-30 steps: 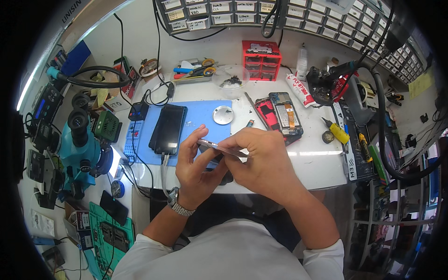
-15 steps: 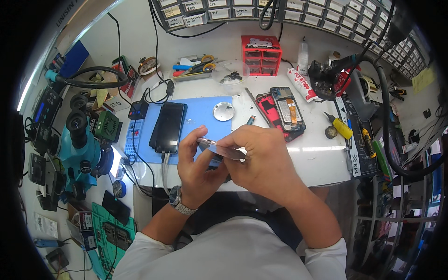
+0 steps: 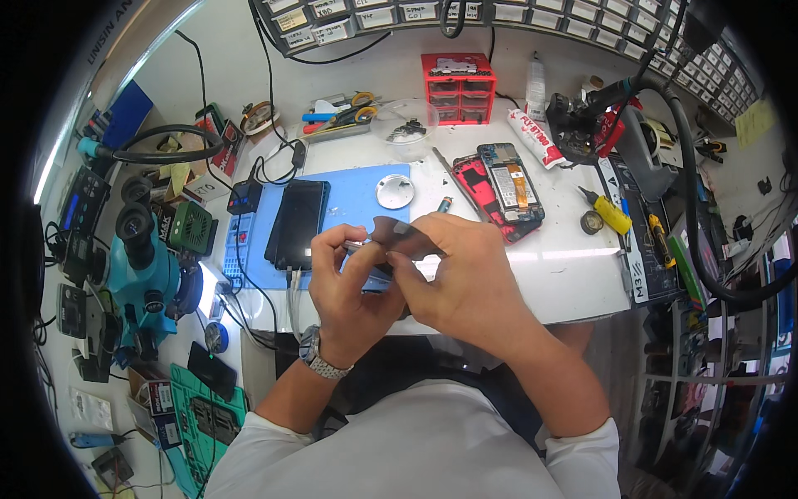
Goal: The person disassembles a white smartphone using a screwdriver and a prying tool, then uses a heat gun on the device. They wipe the phone with a cloth and continue to remove internal components, including the battery, while working at a cluttered electronics repair bench.
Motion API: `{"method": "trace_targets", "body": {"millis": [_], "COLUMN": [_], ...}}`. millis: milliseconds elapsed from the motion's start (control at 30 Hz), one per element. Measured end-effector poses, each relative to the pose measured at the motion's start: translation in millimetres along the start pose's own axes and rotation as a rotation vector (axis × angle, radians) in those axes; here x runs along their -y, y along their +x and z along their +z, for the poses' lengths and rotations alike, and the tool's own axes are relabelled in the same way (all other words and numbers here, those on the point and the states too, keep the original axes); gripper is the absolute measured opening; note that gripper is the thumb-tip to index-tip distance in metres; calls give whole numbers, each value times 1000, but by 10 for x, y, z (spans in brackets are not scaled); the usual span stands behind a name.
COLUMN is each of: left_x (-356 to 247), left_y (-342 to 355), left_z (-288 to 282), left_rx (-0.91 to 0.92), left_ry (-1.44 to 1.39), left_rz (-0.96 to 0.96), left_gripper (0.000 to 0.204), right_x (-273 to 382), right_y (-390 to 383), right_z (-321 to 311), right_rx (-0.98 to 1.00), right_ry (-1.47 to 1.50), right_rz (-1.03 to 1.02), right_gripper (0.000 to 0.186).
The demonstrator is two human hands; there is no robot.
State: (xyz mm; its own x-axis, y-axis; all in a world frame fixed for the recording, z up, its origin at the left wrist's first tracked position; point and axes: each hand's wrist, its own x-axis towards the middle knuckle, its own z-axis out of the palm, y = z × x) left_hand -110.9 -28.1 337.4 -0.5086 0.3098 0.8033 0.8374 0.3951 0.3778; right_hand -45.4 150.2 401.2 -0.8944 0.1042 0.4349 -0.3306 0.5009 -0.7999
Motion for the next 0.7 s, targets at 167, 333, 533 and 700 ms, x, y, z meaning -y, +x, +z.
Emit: {"method": "trace_targets", "body": {"millis": [167, 333, 533, 700], "left_x": [-8, 14, 31, 49], "left_y": [10, 3, -12, -49], "left_z": [-23, 1, 5, 30], "left_rx": [26, 22, 26, -10], "left_ry": [6, -28, -79, -128], "left_rz": [8, 24, 15, 9], "left_gripper": [40, 41, 39, 37], "right_x": [-131, -202, -268, -173], "right_y": [-101, -143, -150, -110], "right_z": [52, 103, 122, 68], "right_rx": [-33, -63, -72, -23], "right_ry": [71, 158, 205, 214], "right_rz": [31, 16, 14, 79], "right_gripper": [21, 25, 23, 20]}}
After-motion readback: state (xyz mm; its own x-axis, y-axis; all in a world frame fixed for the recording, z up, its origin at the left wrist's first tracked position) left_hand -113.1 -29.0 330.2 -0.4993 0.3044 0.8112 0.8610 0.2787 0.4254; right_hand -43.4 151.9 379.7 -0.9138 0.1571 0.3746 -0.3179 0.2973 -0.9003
